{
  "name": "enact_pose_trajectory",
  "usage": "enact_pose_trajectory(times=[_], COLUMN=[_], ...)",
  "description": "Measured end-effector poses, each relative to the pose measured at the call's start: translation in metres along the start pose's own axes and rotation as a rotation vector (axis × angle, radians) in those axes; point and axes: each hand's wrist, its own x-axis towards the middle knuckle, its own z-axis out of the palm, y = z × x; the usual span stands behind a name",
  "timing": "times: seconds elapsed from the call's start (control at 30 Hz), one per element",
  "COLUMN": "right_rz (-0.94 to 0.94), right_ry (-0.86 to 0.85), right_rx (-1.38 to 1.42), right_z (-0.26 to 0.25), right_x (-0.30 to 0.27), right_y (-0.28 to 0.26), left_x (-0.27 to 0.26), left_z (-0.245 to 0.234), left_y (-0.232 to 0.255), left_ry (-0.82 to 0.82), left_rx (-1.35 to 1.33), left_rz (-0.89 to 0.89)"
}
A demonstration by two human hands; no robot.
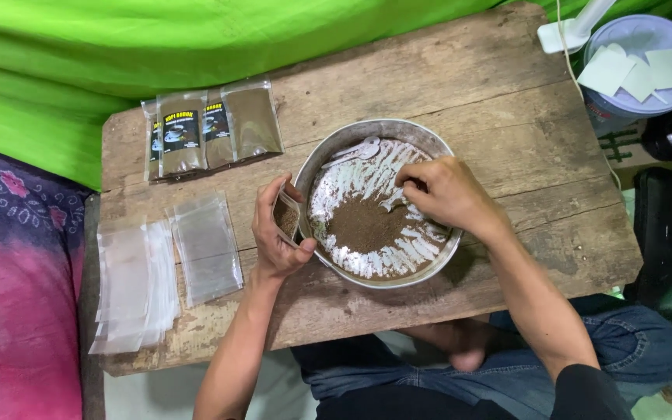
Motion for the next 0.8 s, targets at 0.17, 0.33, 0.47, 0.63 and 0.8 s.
enact_pose_trajectory(times=[0.17,0.33,0.47,0.63,0.8], right_rz=[-0.123,-0.075,-0.004,0.012,0.006], right_ry=[0.122,0.212,0.183,0.185,0.277], right_rx=[0.145,0.296,0.569,0.728,0.928], right_z=[0.007,0.009,0.001,-0.004,0.000], right_x=[0.002,0.005,0.007,0.005,0.005], right_y=[0.016,0.024,0.018,0.010,-0.009], left_x=[0.004,0.001,0.001,0.000,0.008], left_z=[-0.002,0.003,0.003,0.005,0.003], left_y=[0.008,-0.001,0.002,-0.004,0.012], left_ry=[-0.009,0.011,0.000,-0.010,-0.010], left_rx=[-0.012,-0.029,-0.024,-0.030,-0.033], left_rz=[0.008,0.024,0.023,0.018,0.016])
